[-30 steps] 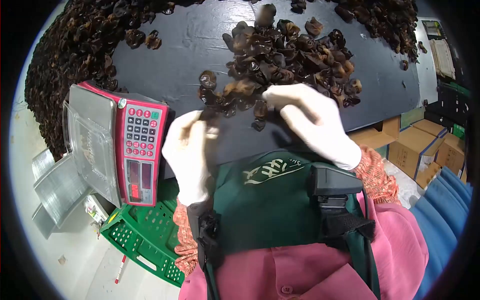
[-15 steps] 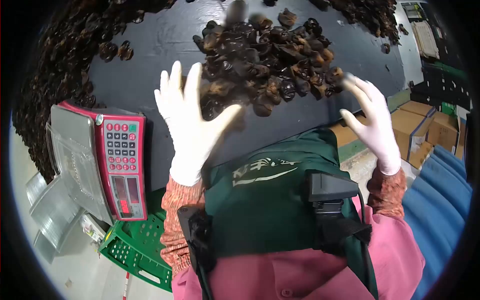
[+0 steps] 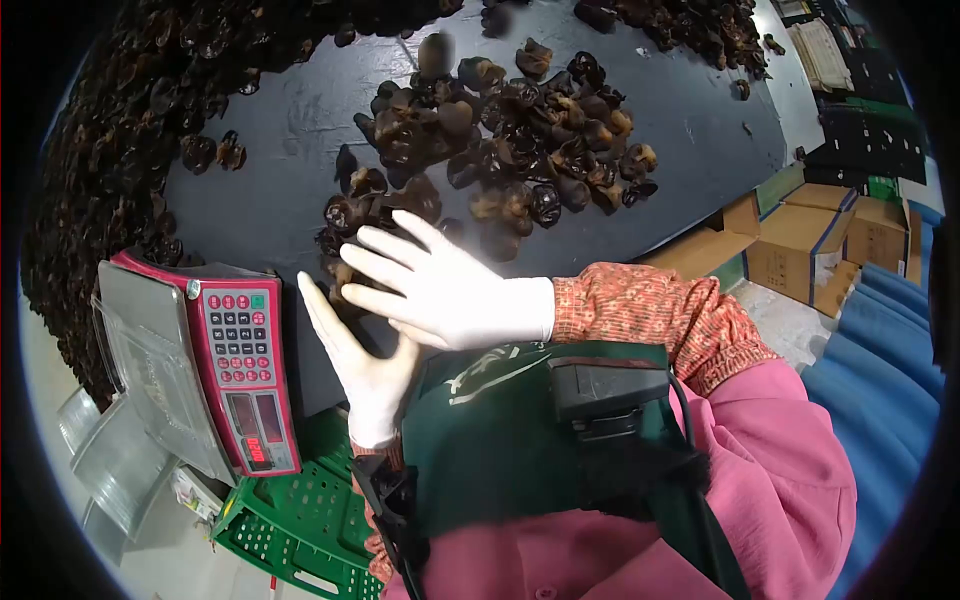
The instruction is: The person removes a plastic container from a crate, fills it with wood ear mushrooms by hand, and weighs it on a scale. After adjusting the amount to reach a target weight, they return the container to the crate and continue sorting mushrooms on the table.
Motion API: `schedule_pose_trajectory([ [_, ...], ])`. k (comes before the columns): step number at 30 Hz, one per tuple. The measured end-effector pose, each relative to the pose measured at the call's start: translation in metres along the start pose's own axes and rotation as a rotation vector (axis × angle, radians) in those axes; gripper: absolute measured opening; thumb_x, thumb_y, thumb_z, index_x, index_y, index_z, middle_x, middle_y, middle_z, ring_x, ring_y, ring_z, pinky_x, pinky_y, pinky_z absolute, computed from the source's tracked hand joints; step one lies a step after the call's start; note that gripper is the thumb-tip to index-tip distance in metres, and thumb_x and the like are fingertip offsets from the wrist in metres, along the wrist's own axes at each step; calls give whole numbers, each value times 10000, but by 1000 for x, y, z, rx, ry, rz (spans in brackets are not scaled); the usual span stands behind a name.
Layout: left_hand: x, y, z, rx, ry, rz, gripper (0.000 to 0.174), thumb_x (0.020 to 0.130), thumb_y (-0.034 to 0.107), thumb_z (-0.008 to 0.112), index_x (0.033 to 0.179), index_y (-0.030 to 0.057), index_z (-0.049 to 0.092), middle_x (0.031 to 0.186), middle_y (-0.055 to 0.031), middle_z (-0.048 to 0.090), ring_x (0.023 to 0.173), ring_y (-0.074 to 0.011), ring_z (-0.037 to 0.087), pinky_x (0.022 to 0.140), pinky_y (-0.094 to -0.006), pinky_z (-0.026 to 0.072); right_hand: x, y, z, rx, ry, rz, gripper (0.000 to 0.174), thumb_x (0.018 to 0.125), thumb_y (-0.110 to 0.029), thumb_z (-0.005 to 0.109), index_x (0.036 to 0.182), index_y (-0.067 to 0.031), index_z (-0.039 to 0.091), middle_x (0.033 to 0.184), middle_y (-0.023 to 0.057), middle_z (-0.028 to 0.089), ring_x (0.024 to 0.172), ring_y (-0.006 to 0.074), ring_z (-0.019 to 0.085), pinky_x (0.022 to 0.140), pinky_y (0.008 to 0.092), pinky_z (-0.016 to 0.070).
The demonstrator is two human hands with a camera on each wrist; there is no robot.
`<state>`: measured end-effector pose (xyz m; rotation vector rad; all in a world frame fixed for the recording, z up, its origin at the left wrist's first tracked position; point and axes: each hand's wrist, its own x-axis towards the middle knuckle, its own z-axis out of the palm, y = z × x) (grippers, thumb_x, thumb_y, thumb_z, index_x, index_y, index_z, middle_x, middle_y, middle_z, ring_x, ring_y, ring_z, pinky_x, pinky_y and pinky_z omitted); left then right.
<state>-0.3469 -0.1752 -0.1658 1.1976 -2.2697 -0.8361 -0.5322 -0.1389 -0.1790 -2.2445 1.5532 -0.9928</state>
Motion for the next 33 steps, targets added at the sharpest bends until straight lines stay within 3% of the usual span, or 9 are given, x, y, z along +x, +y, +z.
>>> schedule_pose_trajectory([
  [3, -13, 0, 2, -37, -38, -58, 1351, 697, 283, 967, 1654, -48, 73, 1701, -286, 173, 1570, -451, 237, 1282, -523, 229, -4, -5, 8, 37, -71, -159, 605, 899, -285, 711, 1436, -34, 595, 1535, 205, 539, 1465, 350, 466, 1226, 639, 298],
  [8, -18, -23, 29, 66, 105, -16, 998, 974, 317, 704, 1640, -85, 78, 1709, -313, 151, 1580, -451, 213, 1295, -539, 188, -5, -18, -21, 41, -190, -224, 534, 875, -285, 719, 1374, -105, 660, 1518, 140, 572, 1425, 297, 522, 1205, 555, 387],
  [13, -6, -3, 19, 156, 14, -60, 1569, 578, 536, 995, 1635, -107, 29, 1714, -306, 119, 1582, -467, 158, 1300, -538, 147, -58, 6, -102, 58, -229, 67, 455, 757, -143, 774, 1199, -67, 699, 1352, 154, 657, 1189, 307, 650, 1001, 465, 533],
  [18, -7, -6, 21, 207, 35, 9, 1569, 562, 411, 1029, 1662, -37, 3, 1732, -277, 104, 1588, -457, 173, 1293, -540, 189, -96, 9, -98, -401, -37, 392, 663, 732, -121, 818, 1355, -13, 617, 1404, 206, 597, 1098, 347, 645, 898, 442, 530],
  [22, -6, -2, 20, 195, 18, 6, 1569, 556, 391, 1033, 1662, -36, 6, 1731, -275, 104, 1589, -457, 169, 1294, -539, 183, -60, 4, -74, -160, -123, 443, 658, 777, -127, 800, 1385, 9, 585, 1436, 254, 564, 1026, 381, 660, 872, 447, 547],
  [26, -4, 1, 22, 140, 3, -40, 1521, 619, 505, 988, 1637, -101, 34, 1717, -306, 100, 1582, -484, 149, 1298, -545, 152, -39, 11, -23, 55, -28, 40, 472, 901, -108, 660, 1349, 27, 602, 1420, 311, 578, 1066, 412, 672, 888, 466, 560],
  [28, -5, 1, 24, 77, 36, -92, 1429, 675, 430, 968, 1646, -82, 54, 1711, -306, 135, 1574, -489, 175, 1290, -553, 173, -3, -3, -33, 624, -320, 464, 486, 923, -207, 681, 1361, -1, 641, 1440, 207, 634, 1225, 420, 641, 1047, 485, 520],
  [30, -9, -14, 35, 150, 107, -31, 1420, 679, 455, 961, 1651, -69, 68, 1704, -313, 153, 1563, -492, 202, 1281, -559, 193, -6, 8, -28, 144, -131, -199, 431, 927, -213, 676, 1317, -29, 665, 1390, 208, 659, 1240, 394, 634, 1086, 481, 487],
  [33, -5, 1, 26, 105, 73, -68, 1475, 625, 413, 1006, 1647, -72, 60, 1703, -311, 153, 1561, -478, 227, 1278, -552, 218, 22, 44, -60, -177, 150, -117, 436, 925, -248, 686, 1325, -79, 654, 1420, 197, 623, 1292, 367, 596, 1128, 525, 424],
])
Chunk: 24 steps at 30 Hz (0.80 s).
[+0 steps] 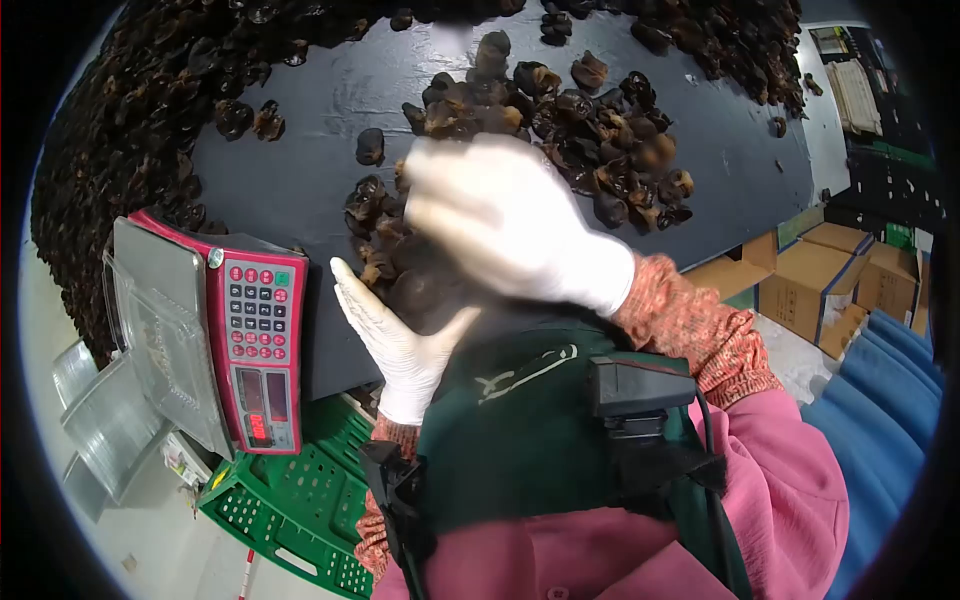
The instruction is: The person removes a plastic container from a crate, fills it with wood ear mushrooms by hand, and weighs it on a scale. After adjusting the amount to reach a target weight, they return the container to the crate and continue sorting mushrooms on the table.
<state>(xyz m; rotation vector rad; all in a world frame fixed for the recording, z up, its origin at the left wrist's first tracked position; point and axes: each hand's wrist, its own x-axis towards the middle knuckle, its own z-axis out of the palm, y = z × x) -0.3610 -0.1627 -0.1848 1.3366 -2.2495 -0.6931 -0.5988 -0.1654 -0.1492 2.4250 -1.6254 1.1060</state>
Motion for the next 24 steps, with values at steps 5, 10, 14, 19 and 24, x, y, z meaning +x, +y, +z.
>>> schedule_pose_trajectory([
  [5, 3, 6, -3, 41, 1, 40, 1498, 612, 343, 1029, 1653, -53, 28, 1710, -300, 141, 1574, -469, 207, 1282, -543, 221, 6, 67, 6, -363, -63, 358, 497, 960, -389, 675, 1338, -69, 633, 1458, 249, 539, 1284, 423, 547, 1122, 564, 364],
  [10, 1, 2, 0, 27, 5, 27, 1438, 657, 410, 987, 1645, -74, 61, 1703, -312, 155, 1563, -484, 220, 1280, -550, 212, -10, -6, 21, -59, -156, 192, 513, 902, -369, 717, 1322, -81, 658, 1422, 184, 598, 1347, 389, 527, 1130, 553, 396],
  [14, -1, -5, 1, 16, 4, 16, 1335, 775, 534, 884, 1629, -113, 89, 1702, -330, 151, 1552, -514, 224, 1280, -575, 182, -20, -43, 28, 166, -291, 75, 567, 867, -406, 750, 1319, -75, 662, 1463, 155, 592, 1407, 376, 497, 1195, 568, 352],
  [19, 0, -3, 3, -14, 26, -6, 1276, 803, 495, 870, 1627, -110, 107, 1695, -334, 171, 1542, -521, 244, 1273, -584, 199, -3, -22, 17, 246, -86, -47, 419, 858, -360, 763, 1173, -88, 713, 1356, 109, 655, 1328, 300, 570, 1207, 572, 352],
  [24, 5, 3, 3, 58, 89, 51, 1476, 548, 281, 1032, 1629, -89, 98, 1684, -303, 223, 1527, -491, 295, 1258, -544, 271, 41, 21, 31, -262, -115, 225, 298, 819, -280, 800, 981, -47, 710, 1380, 201, 634, 1409, 379, 497, 1229, 603, 293],
])
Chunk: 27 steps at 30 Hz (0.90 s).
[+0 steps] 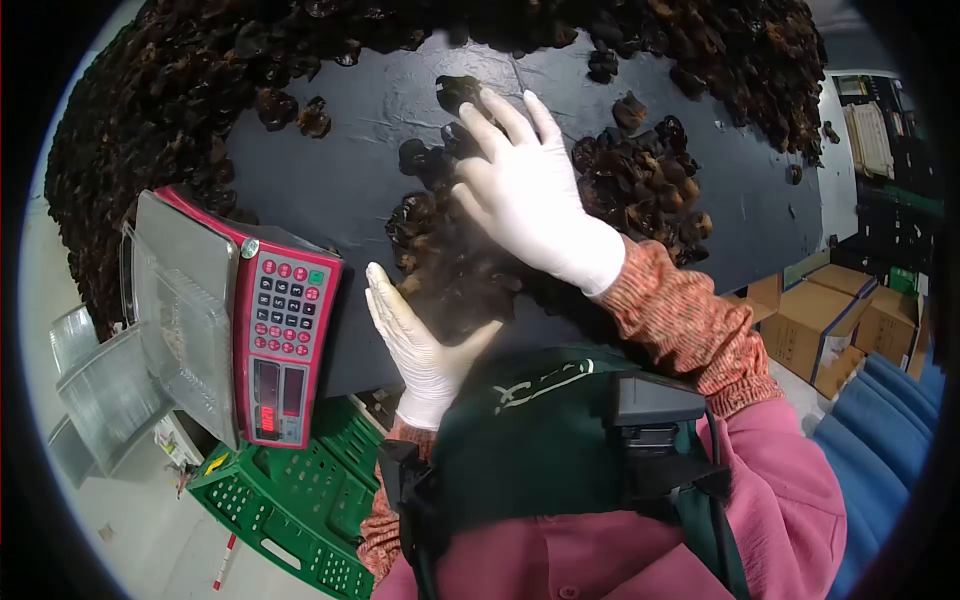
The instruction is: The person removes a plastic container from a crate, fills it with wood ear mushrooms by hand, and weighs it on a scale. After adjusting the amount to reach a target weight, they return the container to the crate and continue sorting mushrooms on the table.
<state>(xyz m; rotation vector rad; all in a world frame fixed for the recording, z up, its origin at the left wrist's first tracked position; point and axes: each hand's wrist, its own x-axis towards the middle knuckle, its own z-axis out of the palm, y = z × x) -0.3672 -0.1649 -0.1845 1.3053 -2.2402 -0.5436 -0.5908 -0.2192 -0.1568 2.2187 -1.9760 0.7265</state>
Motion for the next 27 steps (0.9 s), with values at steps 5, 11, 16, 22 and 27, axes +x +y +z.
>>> schedule_pose_trajectory([
  [5, 0, 1, 0, 44, 8, 26, 1448, 571, 316, 1029, 1620, -107, 125, 1671, -308, 253, 1507, -497, 325, 1250, -545, 287, 5, -11, 25, 64, -63, 7, 306, 763, -268, 832, 923, -62, 672, 1451, 238, 582, 1465, 408, 441, 1236, 627, 259],
  [11, 1, 2, -5, 77, -42, 28, 1431, 575, 341, 1024, 1619, -106, 153, 1674, -301, 259, 1499, -493, 343, 1243, -549, 307, -25, 4, -56, 133, -36, 54, 164, 788, -181, 794, 914, -165, 689, 1440, 91, 633, 1432, 362, 492, 1235, 636, 240],
  [16, 1, 2, -3, 41, -42, 15, 1425, 596, 360, 1009, 1643, -65, 141, 1698, -262, 244, 1526, -484, 299, 1261, -563, 265, -109, 63, -181, -270, -462, 138, 344, 725, -100, 835, 1017, -84, 654, 1280, 120, 700, 1258, 310, 631, 1167, 516, 421],
  [22, 0, 2, -7, 6, -127, -31, 1402, 638, 416, 988, 1667, -10, 136, 1710, -241, 227, 1557, -448, 235, 1278, -535, 216, -115, 36, -175, -165, -450, 268, 730, 702, -204, 880, 1349, -23, 594, 1340, 178, 661, 1181, 356, 650, 1038, 446, 492],
  [27, 0, 5, -19, 164, -119, -26, 1415, 610, 460, 989, 1660, -22, 171, 1657, -263, 314, 1486, -442, 339, 1228, -522, 280, -100, -12, -94, 183, -527, 219, 1159, 695, -265, 926, 1628, -12, 287, 1524, 301, 475, 1065, 385, 670, 904, 445, 582],
])
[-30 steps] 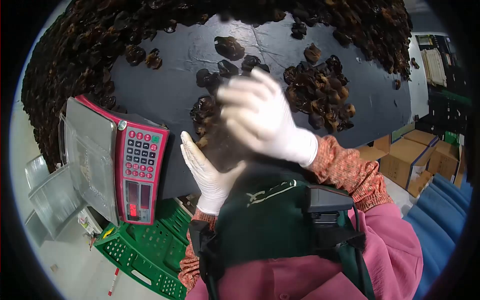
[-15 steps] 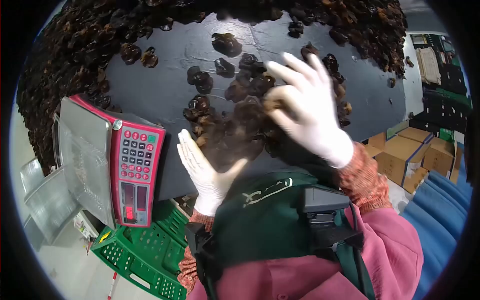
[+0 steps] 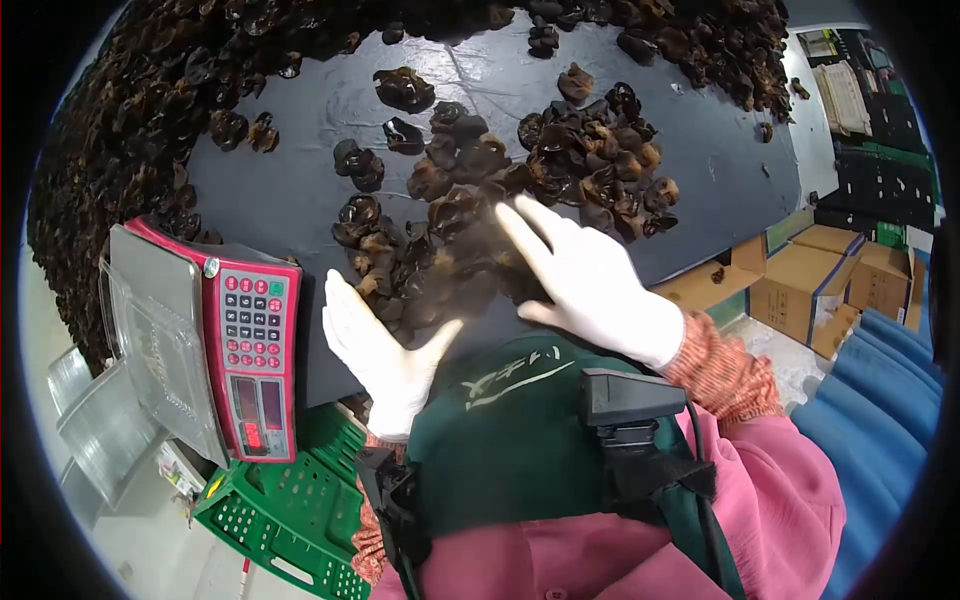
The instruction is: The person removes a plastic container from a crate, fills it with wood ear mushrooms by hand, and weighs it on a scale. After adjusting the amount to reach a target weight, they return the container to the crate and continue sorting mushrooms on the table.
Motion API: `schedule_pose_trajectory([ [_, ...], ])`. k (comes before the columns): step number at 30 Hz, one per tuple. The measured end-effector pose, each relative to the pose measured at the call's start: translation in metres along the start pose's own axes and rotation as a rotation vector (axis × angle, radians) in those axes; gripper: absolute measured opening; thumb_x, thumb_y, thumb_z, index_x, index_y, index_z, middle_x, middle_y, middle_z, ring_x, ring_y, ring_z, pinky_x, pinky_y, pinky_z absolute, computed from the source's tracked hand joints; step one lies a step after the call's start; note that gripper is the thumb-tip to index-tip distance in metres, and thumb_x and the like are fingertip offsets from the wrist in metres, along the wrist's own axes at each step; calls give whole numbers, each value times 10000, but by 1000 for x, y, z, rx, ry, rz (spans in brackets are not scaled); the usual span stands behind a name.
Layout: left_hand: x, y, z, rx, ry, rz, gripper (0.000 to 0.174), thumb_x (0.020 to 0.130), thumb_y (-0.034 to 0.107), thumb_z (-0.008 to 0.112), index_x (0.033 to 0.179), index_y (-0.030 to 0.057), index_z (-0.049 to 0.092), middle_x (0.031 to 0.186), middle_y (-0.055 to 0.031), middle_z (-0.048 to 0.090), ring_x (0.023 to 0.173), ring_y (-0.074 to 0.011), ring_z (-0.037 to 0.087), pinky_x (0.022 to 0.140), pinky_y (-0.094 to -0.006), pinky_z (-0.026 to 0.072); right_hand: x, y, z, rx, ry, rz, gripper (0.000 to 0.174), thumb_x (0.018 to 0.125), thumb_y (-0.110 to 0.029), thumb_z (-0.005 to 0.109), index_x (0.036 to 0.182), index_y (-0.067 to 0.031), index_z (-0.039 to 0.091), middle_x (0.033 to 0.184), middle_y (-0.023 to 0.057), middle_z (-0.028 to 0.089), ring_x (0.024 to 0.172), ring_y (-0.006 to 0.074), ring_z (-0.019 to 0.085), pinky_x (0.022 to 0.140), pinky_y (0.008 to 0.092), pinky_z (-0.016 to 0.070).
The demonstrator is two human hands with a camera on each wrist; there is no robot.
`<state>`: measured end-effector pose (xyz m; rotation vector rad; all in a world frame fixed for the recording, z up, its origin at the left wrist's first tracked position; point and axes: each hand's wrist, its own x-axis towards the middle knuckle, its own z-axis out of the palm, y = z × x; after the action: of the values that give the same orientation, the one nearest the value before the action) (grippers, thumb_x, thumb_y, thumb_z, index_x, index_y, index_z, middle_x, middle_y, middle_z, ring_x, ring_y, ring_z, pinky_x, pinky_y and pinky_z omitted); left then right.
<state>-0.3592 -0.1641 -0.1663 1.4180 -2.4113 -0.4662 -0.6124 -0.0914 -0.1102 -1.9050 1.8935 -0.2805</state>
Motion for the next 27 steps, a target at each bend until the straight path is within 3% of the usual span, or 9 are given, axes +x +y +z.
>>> schedule_pose_trajectory([
  [2, 3, -2, -5, 22, -5, -48, 1420, 593, 477, 991, 1651, -36, 194, 1618, -273, 368, 1439, -445, 390, 1193, -522, 316, 19, 3, 14, 23, 94, 37, 1211, 673, -256, 948, 1642, -25, 260, 1548, 324, 434, 1076, 387, 674, 895, 437, 588],
  [6, 25, -5, -10, 61, -51, -20, 1384, 567, 399, 1014, 1618, -61, 240, 1526, -290, 462, 1295, -460, 503, 1091, -505, 435, 52, 6, 10, 73, 7, -56, 1276, 625, -169, 958, 1658, -53, 217, 1618, 339, 328, 999, 381, 717, 789, 398, 621],
  [11, 70, 0, -15, -290, -188, 35, 1325, 610, 229, 998, 1653, 21, 208, 1576, -265, 396, 1399, -431, 503, 1111, -448, 502, 86, 12, 27, 235, 40, -204, 1232, 660, -124, 911, 1661, -62, 196, 1630, 284, 337, 935, 407, 732, 799, 428, 622],
  [16, 104, -15, -15, -426, -255, 32, 1194, 661, 97, 912, 1655, 67, 251, 1540, -222, 447, 1402, -380, 516, 1151, -427, 473, 125, 10, 35, 285, 94, -244, 1134, 704, -76, 813, 1657, -54, 198, 1536, 242, 440, 919, 422, 722, 810, 443, 612],
  [20, 124, -29, -8, -625, -215, -27, 1025, 704, 30, 832, 1612, 41, 358, 1512, -171, 510, 1383, -303, 539, 1167, -394, 449, 151, 10, 39, 350, 148, -205, 1074, 705, -89, 781, 1643, -83, 257, 1425, 222, 515, 1004, 423, 702, 881, 460, 593],
  [21, 131, -29, -8, -696, -218, -49, 988, 715, 29, 824, 1599, 37, 382, 1505, -166, 525, 1379, -291, 545, 1169, -389, 447, 159, 4, 28, 385, 74, -125, 918, 715, -89, 763, 1560, -84, 405, 1347, 211, 570, 1094, 420, 674, 958, 459, 568],
  [23, 133, -21, -12, -940, -202, -121, 844, 755, 23, 789, 1537, 25, 473, 1466, -148, 581, 1360, -244, 561, 1171, -369, 441, 171, 11, 36, 450, 129, -237, 799, 725, -94, 754, 1477, -76, 485, 1307, 208, 597, 1135, 415, 656, 996, 450, 551],
  [25, 132, -24, -10, -922, -171, -93, 769, 769, 15, 769, 1493, 17, 508, 1427, -134, 606, 1334, -225, 582, 1167, -362, 443, 176, 10, 31, 573, 102, -265, 617, 740, -91, 731, 1339, -61, 585, 1250, 195, 634, 1188, 384, 636, 1044, 428, 525],
  [27, 129, -16, -22, -973, -181, -145, 708, 782, 7, 744, 1458, 18, 534, 1394, -111, 624, 1305, -209, 601, 1164, -357, 444, 169, 3, 20, 684, 65, -256, 607, 737, -76, 718, 1329, -48, 589, 1241, 177, 642, 1176, 351, 647, 1035, 414, 524],
])
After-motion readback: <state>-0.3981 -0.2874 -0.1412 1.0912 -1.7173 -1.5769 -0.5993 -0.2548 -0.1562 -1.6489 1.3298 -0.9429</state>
